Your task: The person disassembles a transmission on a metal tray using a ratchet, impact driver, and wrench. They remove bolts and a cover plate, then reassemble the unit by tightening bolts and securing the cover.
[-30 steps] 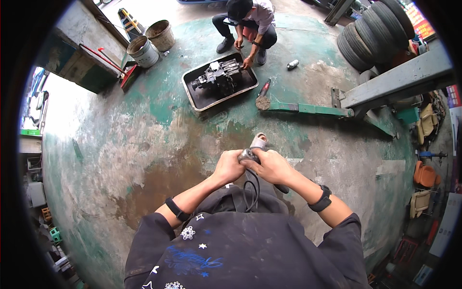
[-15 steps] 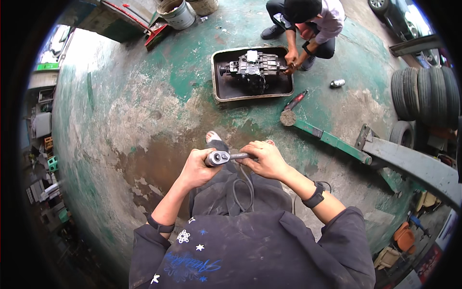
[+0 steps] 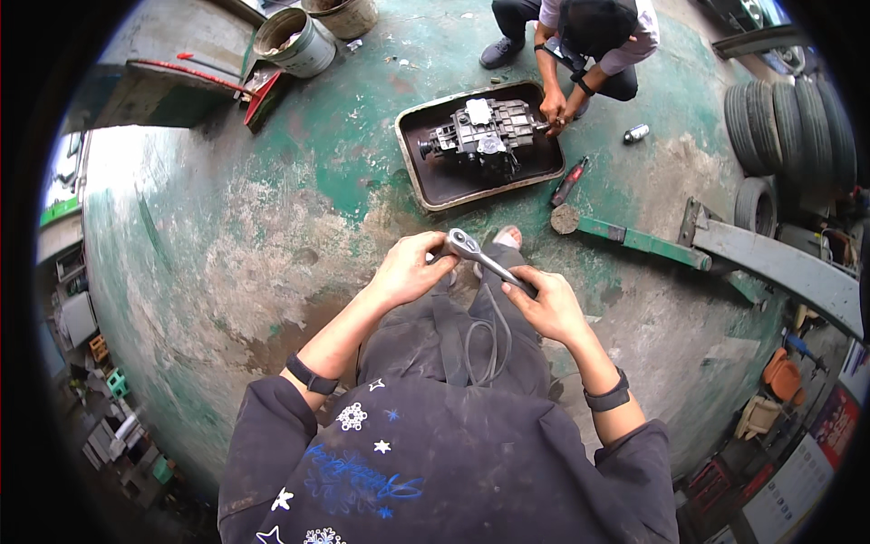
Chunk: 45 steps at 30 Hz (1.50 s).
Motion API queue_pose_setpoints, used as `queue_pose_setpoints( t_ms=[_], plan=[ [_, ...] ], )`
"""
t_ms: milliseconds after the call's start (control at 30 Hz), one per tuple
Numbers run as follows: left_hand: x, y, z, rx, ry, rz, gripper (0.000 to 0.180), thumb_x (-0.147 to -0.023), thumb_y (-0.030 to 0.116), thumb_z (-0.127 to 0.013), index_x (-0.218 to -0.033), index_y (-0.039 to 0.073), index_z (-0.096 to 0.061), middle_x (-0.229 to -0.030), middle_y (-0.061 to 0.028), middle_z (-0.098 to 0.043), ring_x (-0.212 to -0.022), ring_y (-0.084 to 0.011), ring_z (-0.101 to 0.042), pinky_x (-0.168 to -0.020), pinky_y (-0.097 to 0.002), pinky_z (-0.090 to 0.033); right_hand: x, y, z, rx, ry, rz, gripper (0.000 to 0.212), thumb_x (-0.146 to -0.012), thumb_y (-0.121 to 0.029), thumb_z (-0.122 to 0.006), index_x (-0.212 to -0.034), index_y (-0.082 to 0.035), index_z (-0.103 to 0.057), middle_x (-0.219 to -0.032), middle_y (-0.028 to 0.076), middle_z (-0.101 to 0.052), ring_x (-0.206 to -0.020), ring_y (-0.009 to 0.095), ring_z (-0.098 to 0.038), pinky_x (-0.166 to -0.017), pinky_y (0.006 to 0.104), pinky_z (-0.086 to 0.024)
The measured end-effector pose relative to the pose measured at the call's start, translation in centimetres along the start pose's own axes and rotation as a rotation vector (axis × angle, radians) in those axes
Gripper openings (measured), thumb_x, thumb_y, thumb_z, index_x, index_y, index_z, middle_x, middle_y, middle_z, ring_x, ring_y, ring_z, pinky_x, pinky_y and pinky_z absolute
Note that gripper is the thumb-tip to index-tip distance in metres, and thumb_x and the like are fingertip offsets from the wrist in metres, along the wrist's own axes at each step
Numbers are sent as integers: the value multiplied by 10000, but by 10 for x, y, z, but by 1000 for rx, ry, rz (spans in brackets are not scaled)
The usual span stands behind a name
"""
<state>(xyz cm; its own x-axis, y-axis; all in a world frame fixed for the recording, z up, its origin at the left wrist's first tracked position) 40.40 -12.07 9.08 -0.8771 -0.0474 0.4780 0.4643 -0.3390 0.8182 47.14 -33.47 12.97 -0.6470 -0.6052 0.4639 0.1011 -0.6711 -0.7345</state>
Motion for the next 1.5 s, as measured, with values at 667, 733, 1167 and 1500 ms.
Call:
queue_pose_setpoints(
  t_ms=[667, 733, 1167, 1500],
  plan=[
    [-229, -46, 39, -262, -302, -154, 321, -754, 133, -731, -1069, 82, -697, -999, -80, -668, -960, -277, -627, -841, -369, -519, -242, 71, -14, -68, -54, -108, 292, -789, -233, -739, -972, -19, -663, -918, 132, -679, -806, 324, -668, -724, 400, -532],
    [-257, -72, 35, -262, -364, -160, 322, -747, 146, -731, -1064, 95, -707, -1002, -73, -665, -988, -277, -612, -857, -380, -513, -270, 79, -35, -85, -119, -183, 377, -765, -234, -725, -1063, -32, -614, -946, 173, -673, -871, 362, -660, -762, 427, -527],
    [-389, -346, 70, 221, -691, 290, 341, -739, 52, -759, -1073, 32, -696, -1021, -131, -670, -933, -276, -650, -832, -360, -512, -483, 157, -213, -280, -235, -556, 343, -738, -293, -752, -922, -12, -682, -761, 206, -663, -746, 398, -656, -660, 442, -527],
    [-417, -463, 53, 755, -505, 804, 587, -727, -154, -565, -1290, -15, -470, -1279, -152, -557, -1174, -207, -559, -959, -331, -485, -523, 208, -294, -393, 37, -877, 269, -771, -196, -679, -895, 43, -662, -644, 133, -640, -573, 185, -616, -598, 326, -494]
  ],
)
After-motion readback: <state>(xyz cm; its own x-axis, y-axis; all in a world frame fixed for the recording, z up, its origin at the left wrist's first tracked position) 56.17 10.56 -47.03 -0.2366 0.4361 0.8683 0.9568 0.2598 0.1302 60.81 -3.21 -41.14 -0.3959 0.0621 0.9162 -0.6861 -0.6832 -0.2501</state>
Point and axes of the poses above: each hand's wrist, its own x-axis away from the middle knuckle, its own z-axis out of the back of the hand, y = z × x, the point moved 5 cm from there along -x, towards the middle knuckle
